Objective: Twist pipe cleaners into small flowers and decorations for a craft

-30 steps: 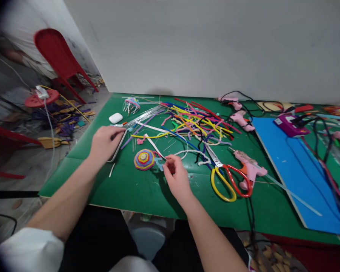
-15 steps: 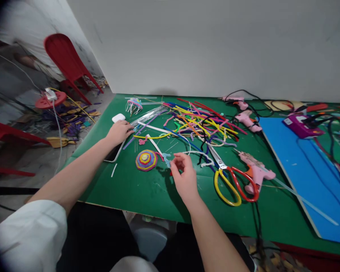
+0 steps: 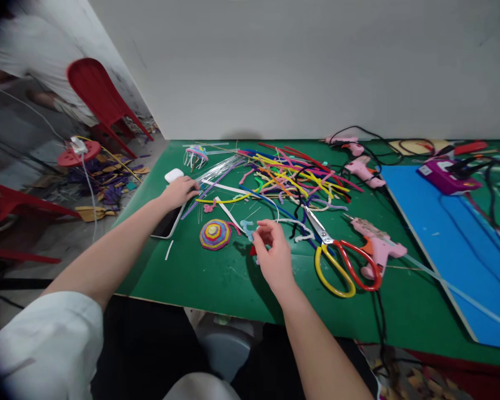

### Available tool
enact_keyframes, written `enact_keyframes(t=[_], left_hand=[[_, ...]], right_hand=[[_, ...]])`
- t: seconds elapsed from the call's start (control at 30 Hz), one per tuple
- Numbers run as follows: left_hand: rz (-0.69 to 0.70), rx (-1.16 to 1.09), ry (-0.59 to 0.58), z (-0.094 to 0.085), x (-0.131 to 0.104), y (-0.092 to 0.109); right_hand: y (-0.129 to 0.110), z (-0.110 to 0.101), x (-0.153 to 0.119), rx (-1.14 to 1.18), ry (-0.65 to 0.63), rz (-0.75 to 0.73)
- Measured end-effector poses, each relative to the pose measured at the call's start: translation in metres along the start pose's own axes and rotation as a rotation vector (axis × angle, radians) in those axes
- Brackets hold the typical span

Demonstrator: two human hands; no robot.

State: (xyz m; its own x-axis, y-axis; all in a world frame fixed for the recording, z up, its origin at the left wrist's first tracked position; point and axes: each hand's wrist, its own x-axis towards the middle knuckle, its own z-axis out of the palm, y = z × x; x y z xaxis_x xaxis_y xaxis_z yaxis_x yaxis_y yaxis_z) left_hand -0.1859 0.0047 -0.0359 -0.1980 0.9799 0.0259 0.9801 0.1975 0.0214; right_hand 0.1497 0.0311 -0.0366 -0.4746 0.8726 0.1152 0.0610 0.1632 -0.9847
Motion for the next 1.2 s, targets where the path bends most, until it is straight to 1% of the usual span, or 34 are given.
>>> enact_keyframes(t=[0.13,0.33,0.5,0.63,0.77,0.9,0.97,1.13,1.2], left_hand=[[0.007,0.02,-0.038,-0.006,0.003,-0.004],[0.054,0.006,-0.096,-0.013,0.006,-0.011],[0.009,-0.044,-0.083,-0.014,0.01,-0.008],[-0.078,-0.122,0.01,-0.02,0.008,-0.004],[-0.159,-0.346,0.153,-0.028,0.006,0.0],[-0.201,-0.497,0.175,-0.029,0.006,0.002],[-0.229,-0.585,0.204,-0.028,0.007,0.004],[-0.315,-0.972,0.362,-0.027,0.01,0.013],[-0.323,-1.112,0.388,-0.029,0.009,0.021]], right_hand=[[0.001,-0.001,0.0,-0.008,0.002,-0.01],[0.001,-0.002,0.001,-0.046,0.016,-0.035],[0.001,-0.003,0.002,-0.073,0.019,-0.05],[0.002,-0.003,0.002,-0.075,0.02,-0.063],[0.003,-0.003,0.003,-0.08,0.025,-0.075],[0.004,-0.003,0.003,-0.084,0.028,-0.084],[0.003,-0.003,0.003,-0.084,0.028,-0.089],[0.001,-0.003,0.003,-0.084,0.035,-0.093],[0.001,-0.003,0.004,-0.078,0.035,-0.088]])
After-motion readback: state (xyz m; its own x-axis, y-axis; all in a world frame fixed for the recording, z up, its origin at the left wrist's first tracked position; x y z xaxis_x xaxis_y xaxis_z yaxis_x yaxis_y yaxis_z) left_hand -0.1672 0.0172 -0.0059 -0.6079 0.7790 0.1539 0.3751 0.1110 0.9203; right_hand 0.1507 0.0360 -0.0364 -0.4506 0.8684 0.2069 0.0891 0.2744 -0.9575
